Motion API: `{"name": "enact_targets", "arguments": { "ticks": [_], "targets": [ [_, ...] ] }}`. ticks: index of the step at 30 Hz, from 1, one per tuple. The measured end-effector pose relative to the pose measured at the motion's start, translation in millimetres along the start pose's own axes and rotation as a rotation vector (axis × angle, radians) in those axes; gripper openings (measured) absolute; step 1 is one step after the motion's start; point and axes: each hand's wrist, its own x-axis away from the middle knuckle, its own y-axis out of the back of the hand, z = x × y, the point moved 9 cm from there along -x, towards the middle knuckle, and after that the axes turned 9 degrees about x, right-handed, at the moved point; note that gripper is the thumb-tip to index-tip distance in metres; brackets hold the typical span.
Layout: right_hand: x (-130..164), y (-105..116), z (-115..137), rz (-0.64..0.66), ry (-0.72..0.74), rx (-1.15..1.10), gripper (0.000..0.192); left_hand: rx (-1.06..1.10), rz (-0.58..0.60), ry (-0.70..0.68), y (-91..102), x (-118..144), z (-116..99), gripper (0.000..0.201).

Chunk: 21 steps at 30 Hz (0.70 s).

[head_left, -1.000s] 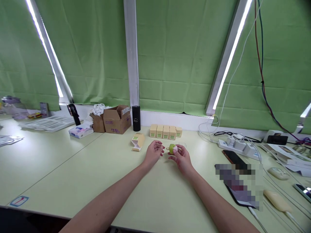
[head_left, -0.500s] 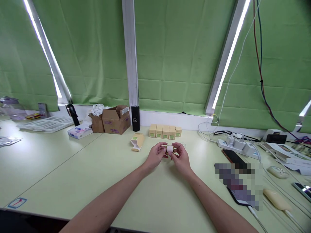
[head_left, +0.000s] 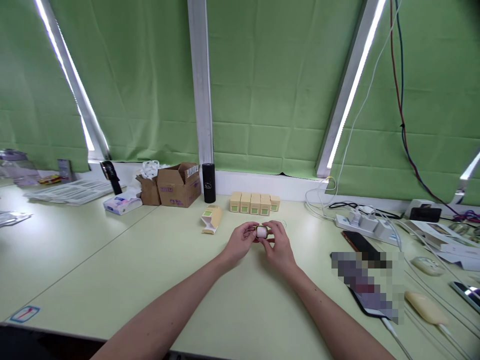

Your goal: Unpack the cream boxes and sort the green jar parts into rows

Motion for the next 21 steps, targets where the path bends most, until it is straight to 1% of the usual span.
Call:
{"name": "enact_targets", "arguments": {
  "ticks": [2, 4, 6, 8, 13, 16, 21],
  "targets": [
    [1, 1, 5, 0.009, 0.053, 0.159, 0.038, -0.032, 0.001, -0.018, -0.3, 2, -1, 0.027],
    [2, 3, 10, -0.009, 0.107, 0.298, 0.039, -0.087, 0.002, -0.047, -0.5, 4, -4, 0.026],
    [2, 4, 15, -0.027, 0.160, 0.384, 0.039, -0.170, 0.008, -0.079, -1.2, 6, -7, 0.025],
    [2, 2, 17, -0.014, 0.198, 0.425, 0.038, -0.260, 0.006, -0.102, -1.4, 7, -9, 0.025],
    [2, -5, 17, 0.066, 0.201, 0.397, 0.037, -0.408, -0.009, -0.165, -2.8, 10, -16, 0.026],
    [1, -7, 18, 0.089, 0.201, 0.373, 0.033, -0.425, -0.016, -0.182, -4.3, 11, -21, 0.026],
    [-1, -10, 17, 0.103, 0.206, 0.287, 0.030, -0.435, -0.041, -0.164, -2.9, 10, -22, 0.022]
  ]
}}
